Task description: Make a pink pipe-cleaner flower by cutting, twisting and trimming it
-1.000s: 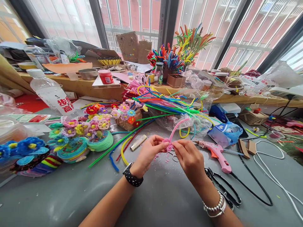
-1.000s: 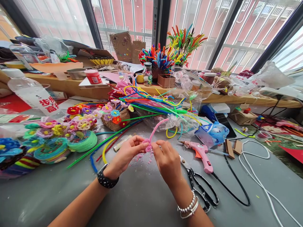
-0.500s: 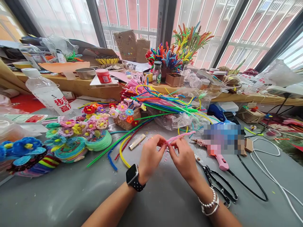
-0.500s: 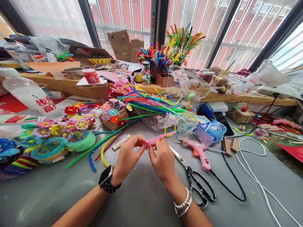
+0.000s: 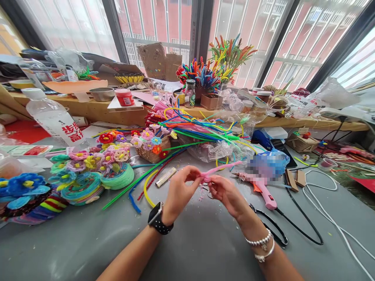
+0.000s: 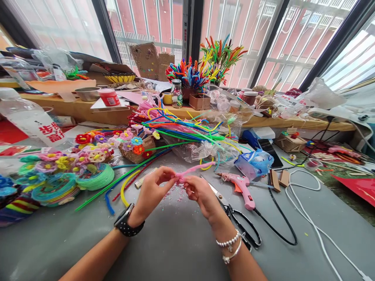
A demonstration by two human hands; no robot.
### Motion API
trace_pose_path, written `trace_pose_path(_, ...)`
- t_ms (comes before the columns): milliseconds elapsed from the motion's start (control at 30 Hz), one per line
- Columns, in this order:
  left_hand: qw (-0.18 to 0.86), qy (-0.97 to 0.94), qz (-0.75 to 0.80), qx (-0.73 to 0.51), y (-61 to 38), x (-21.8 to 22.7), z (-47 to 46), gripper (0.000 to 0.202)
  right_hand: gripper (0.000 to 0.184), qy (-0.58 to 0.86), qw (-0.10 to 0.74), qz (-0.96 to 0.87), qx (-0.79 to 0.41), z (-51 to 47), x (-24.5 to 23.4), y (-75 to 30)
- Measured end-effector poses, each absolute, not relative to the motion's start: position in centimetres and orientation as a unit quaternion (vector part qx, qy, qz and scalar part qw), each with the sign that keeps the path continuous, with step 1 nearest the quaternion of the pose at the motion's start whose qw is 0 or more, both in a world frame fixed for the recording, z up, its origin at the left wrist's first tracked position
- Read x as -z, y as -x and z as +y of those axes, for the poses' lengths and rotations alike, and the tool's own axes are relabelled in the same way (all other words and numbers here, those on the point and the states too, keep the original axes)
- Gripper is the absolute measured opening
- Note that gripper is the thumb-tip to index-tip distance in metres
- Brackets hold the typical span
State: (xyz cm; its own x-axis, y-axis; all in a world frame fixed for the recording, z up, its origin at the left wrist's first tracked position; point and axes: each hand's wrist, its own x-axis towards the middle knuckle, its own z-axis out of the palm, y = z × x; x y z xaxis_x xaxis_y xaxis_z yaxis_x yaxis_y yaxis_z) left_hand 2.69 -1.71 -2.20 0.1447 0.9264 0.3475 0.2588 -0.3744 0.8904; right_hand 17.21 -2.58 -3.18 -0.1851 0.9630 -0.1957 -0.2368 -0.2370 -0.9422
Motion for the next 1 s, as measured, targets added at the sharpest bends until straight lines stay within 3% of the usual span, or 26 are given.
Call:
trace_pose_path(67, 0.442, -0.615, 0.443, -0.480, -2.5, 2.1, -1.4, 0.014, 0.012, 0.474, 0.489, -0.510, -0.526, -2.6, 3.2, -17.4)
trace_pose_path(167, 0.509, -0.574, 0.443, -0.464, -2.3, 2.1, -1.2, 0.019, 0.010, 0.499, 0.481, -0.642, -0.329, -2.8, 3.1, -17.6)
trace_pose_path(533, 0.470, -0.597, 0.459, -0.461, -2.5, 2.4, -1.2, 0.017, 0.015, 0.446, 0.364, -0.817, 0.025, -3.1, 3.6, -17.3)
trace_pose_path(833, 0.455, -0.611, 0.450, -0.465, -2.7, 2.4, -1.5, 0.014, 0.016, 0.478, 0.371, -0.794, 0.057, -3.2, 4.1, -16.8)
trace_pose_path(933, 0.396, -0.637, 0.461, -0.474, -2.9, 2.4, -1.8, 0.009, 0.014, 0.508, 0.419, -0.752, -0.018, -3.2, 4.4, -16.2)
trace_pose_path(1000, 0.312, -0.680, 0.463, -0.476, -2.9, 2.6, -2.0, 0.006, 0.012, 0.532, 0.469, -0.691, -0.139, -3.1, 4.5, -15.7)
